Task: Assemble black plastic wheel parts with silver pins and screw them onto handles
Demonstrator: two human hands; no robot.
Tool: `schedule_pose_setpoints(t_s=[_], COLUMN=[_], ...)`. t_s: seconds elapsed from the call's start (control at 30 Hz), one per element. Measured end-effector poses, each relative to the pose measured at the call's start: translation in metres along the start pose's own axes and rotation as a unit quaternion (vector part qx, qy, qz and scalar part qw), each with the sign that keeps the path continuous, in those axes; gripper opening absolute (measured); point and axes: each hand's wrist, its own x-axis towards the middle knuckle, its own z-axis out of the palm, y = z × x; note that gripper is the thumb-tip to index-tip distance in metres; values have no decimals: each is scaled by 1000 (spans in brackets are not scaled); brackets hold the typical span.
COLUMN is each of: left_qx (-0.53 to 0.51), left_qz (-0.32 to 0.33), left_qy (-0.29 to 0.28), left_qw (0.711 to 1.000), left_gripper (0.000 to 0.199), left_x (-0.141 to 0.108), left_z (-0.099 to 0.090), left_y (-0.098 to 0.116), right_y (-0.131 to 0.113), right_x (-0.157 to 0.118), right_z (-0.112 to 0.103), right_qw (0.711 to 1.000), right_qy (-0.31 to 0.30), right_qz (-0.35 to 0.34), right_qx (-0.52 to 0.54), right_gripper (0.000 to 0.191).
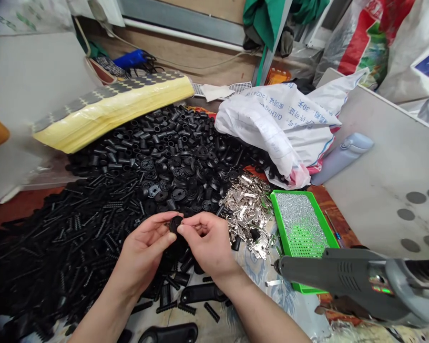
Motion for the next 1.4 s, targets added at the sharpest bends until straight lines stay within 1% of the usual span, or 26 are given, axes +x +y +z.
schedule_pose_setpoints(t_s=[0.07,0.13,0.27,0.4,0.47,0.6,0.67,0.73,0.87,0.97,1.07,1.13,1.2,1.27,1.33,1.4], left_qx=[-6,-7,-17,-24,-30,-44,-52,-59,-64,-63,-61,-60,-48,-12,50,145], left_qz=[-3,-4,-8,-18,-24,-40,-46,-47,-41,-38,-33,-31,-35,-30,2,57], left_qy=[3,3,12,20,23,33,34,30,27,22,11,0,-16,-24,-7,27], left_qw=[1000,1000,1000,999,999,998,997,997,997,997,998,998,998,999,999,987], left_gripper=[27,26,26,27,27,27,29,30,30,29,27,27,26,29,35,32], left_x=[0,-1,-1,-1,0,-1,-2,-2,-1,-2,-6,-8,-8,-4,5,20], left_z=[0,0,1,2,3,3,3,4,4,6,10,12,14,13,12,12], left_y=[0,0,0,0,0,1,2,2,2,2,4,7,14,24,35,44], right_y=[0,0,-3,-4,-4,-3,-1,2,10,13,10,4,-6,-18,-30,-38], right_x=[-2,-3,-4,-4,-3,-2,-1,-1,0,-3,-7,-9,-9,-7,-2,5], right_z=[-1,-1,-2,-3,-3,-3,-3,-3,-4,-5,-6,-7,-10,-19,-34,-52], right_qw=[996,990,986,974,972,977,975,967,943,921,902,897,894,891,887,881], right_qy=[15,26,34,29,22,3,2,9,11,22,19,15,10,14,36,76], right_qz=[-73,-117,-139,-190,-192,-172,-178,-204,-275,-321,-350,-356,-357,-357,-360,-360], right_qx=[-49,-80,-88,-122,-134,-129,-134,-154,-185,-219,-253,-263,-271,-279,-288,-298], right_gripper=[5,6,7,8,8,4,6,8,10,13,16,16,16,15,14,12])
